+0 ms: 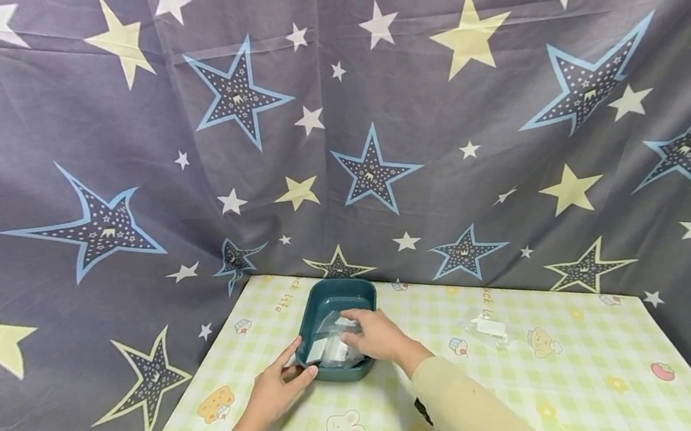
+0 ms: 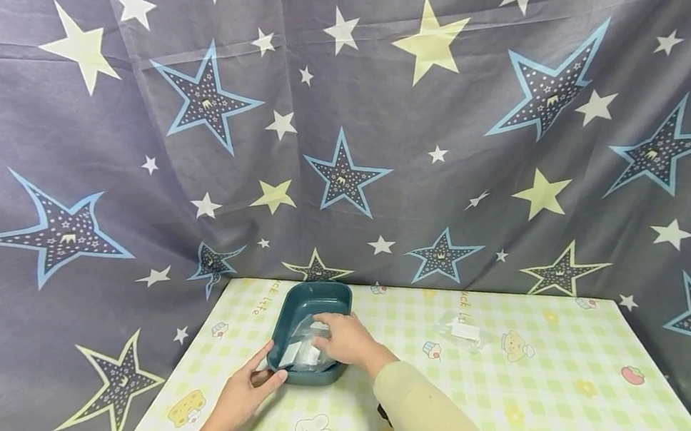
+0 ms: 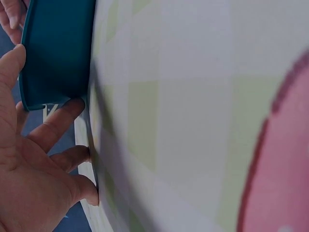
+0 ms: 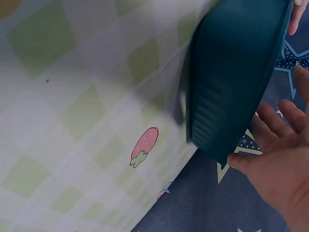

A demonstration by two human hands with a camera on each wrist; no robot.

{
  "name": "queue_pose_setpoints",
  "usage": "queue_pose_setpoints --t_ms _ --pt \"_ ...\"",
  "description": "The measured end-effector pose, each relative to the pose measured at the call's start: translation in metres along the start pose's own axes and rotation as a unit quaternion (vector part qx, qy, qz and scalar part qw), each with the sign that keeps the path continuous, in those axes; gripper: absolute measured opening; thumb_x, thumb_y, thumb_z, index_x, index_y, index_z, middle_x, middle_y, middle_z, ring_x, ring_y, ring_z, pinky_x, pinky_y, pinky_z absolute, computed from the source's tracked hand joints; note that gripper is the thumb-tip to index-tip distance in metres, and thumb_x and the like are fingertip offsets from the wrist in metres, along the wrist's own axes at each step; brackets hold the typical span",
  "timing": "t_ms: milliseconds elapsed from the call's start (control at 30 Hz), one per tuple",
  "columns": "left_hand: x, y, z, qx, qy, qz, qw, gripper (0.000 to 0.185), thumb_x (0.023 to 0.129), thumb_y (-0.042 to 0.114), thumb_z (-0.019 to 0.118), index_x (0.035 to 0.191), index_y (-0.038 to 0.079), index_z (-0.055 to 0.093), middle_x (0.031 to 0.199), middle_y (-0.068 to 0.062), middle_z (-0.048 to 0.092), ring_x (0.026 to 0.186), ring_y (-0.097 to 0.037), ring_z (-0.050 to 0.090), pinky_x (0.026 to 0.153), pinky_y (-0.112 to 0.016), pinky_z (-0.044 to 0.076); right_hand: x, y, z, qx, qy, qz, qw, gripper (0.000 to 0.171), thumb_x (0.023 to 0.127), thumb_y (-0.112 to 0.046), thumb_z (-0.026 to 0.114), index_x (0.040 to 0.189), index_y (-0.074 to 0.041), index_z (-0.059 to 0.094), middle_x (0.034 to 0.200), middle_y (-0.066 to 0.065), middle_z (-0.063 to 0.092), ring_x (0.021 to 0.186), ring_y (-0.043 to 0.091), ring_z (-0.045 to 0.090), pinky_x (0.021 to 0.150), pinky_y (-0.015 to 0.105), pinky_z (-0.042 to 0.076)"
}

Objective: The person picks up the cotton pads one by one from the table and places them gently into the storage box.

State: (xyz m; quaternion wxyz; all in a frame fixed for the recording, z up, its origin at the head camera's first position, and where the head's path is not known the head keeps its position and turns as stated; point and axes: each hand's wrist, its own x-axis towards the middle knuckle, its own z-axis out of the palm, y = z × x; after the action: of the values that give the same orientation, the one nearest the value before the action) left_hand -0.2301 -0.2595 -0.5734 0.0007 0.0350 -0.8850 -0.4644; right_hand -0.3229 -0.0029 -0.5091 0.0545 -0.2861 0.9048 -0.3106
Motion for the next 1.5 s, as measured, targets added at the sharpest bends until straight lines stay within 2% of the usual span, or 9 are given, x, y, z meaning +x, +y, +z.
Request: queue_pose_setpoints --t_ms 133,300,567,733,900,967,1067,1267,1500 --pt "0.001 0.000 0.000 0.007 0.006 0.006 0.9999 0.081 0.096 0.056 0.077 0.166 0.038 0.041 0.131 -0.014 0.077 0.138 -0.041 0.064 0.118 -0.069 0.043 -0.003 0.007 -0.010 0.005 0.029 -0.005 1.000 0.057 0.105 -0.031 0.069 0.156 -0.010 0.056 0.158 0.012 0.059 0.150 0.038 0.052 0.129 0.059 0.033" --pt "0.001 0.000 0.000 0.004 0.010 0.012 0.9999 0.083 0.094 0.058 0.078 0.165 0.036 0.042 0.129 -0.013 0.078 0.137 -0.040 0.065 0.119 -0.068 0.043 -0.010 0.024 -0.027 0.011 0.061 0.023 0.998 0.061 0.103 -0.031 0.073 0.157 -0.009 0.054 0.158 0.014 0.059 0.150 0.037 0.052 0.124 0.056 0.042" --pt "0.002 -0.002 0.000 0.000 0.000 0.004 1.0000 0.082 0.094 0.058 0.077 0.165 0.038 0.041 0.133 -0.016 0.076 0.136 -0.039 0.066 0.117 -0.065 0.046 -0.033 0.081 -0.057 -0.022 0.122 0.068 0.990 0.063 0.098 -0.025 0.078 0.153 -0.003 0.057 0.153 0.020 0.062 0.139 0.042 0.061 0.119 0.057 0.047" --pt "0.002 -0.002 0.001 0.002 0.000 0.006 1.0000 0.082 0.095 0.059 0.077 0.166 0.038 0.041 0.132 -0.016 0.076 0.136 -0.040 0.065 0.118 -0.067 0.044 -0.063 0.123 -0.084 -0.038 0.119 0.121 0.985 0.066 0.099 -0.025 0.075 0.156 0.001 0.052 0.156 0.026 0.057 0.144 0.049 0.054 0.122 0.063 0.041" --pt "0.002 -0.002 0.001 0.006 0.002 0.009 0.9999 0.084 0.094 0.061 0.076 0.166 0.037 0.040 0.133 -0.015 0.076 0.139 -0.041 0.063 0.119 -0.068 0.042 -0.097 0.161 -0.112 -0.058 0.129 0.161 0.977 0.066 0.099 -0.026 0.074 0.154 0.004 0.052 0.151 0.029 0.060 0.134 0.053 0.060 0.115 0.064 0.047" --pt "0.002 -0.002 0.001 0.002 0.002 0.008 1.0000 0.085 0.094 0.061 0.076 0.166 0.036 0.040 0.134 -0.015 0.076 0.139 -0.041 0.063 0.120 -0.068 0.041 -0.109 0.171 -0.122 -0.070 0.133 0.172 0.974 0.066 0.098 -0.027 0.074 0.152 0.004 0.054 0.147 0.031 0.062 0.130 0.054 0.062 0.112 0.065 0.049" --pt "0.002 -0.001 0.000 -0.002 0.002 0.008 1.0000 0.084 0.094 0.061 0.076 0.166 0.037 0.040 0.135 -0.016 0.075 0.139 -0.041 0.063 0.119 -0.068 0.042 -0.122 0.180 -0.133 -0.079 0.121 0.193 0.970 0.066 0.098 -0.028 0.074 0.152 0.004 0.054 0.147 0.033 0.061 0.134 0.056 0.058 0.113 0.066 0.047" --pt "0.003 -0.001 0.000 -0.003 0.003 0.007 1.0000 0.081 0.095 0.055 0.078 0.165 0.039 0.041 0.134 -0.018 0.075 0.136 -0.041 0.066 0.118 -0.067 0.044 -0.140 0.189 -0.139 -0.093 0.081 0.219 0.968 0.066 0.096 -0.024 0.076 0.153 0.002 0.054 0.149 0.034 0.059 0.137 0.057 0.054 0.112 0.068 0.047" --pt "0.002 -0.001 0.001 -0.006 0.005 0.004 1.0000 0.082 0.094 0.058 0.078 0.165 0.039 0.041 0.133 -0.017 0.076 0.136 -0.041 0.065 0.119 -0.068 0.042 -0.145 0.197 -0.131 -0.098 0.070 0.194 0.973 0.060 0.092 -0.020 0.079 0.147 0.000 0.062 0.136 0.034 0.068 0.127 0.055 0.064 0.107 0.067 0.051"
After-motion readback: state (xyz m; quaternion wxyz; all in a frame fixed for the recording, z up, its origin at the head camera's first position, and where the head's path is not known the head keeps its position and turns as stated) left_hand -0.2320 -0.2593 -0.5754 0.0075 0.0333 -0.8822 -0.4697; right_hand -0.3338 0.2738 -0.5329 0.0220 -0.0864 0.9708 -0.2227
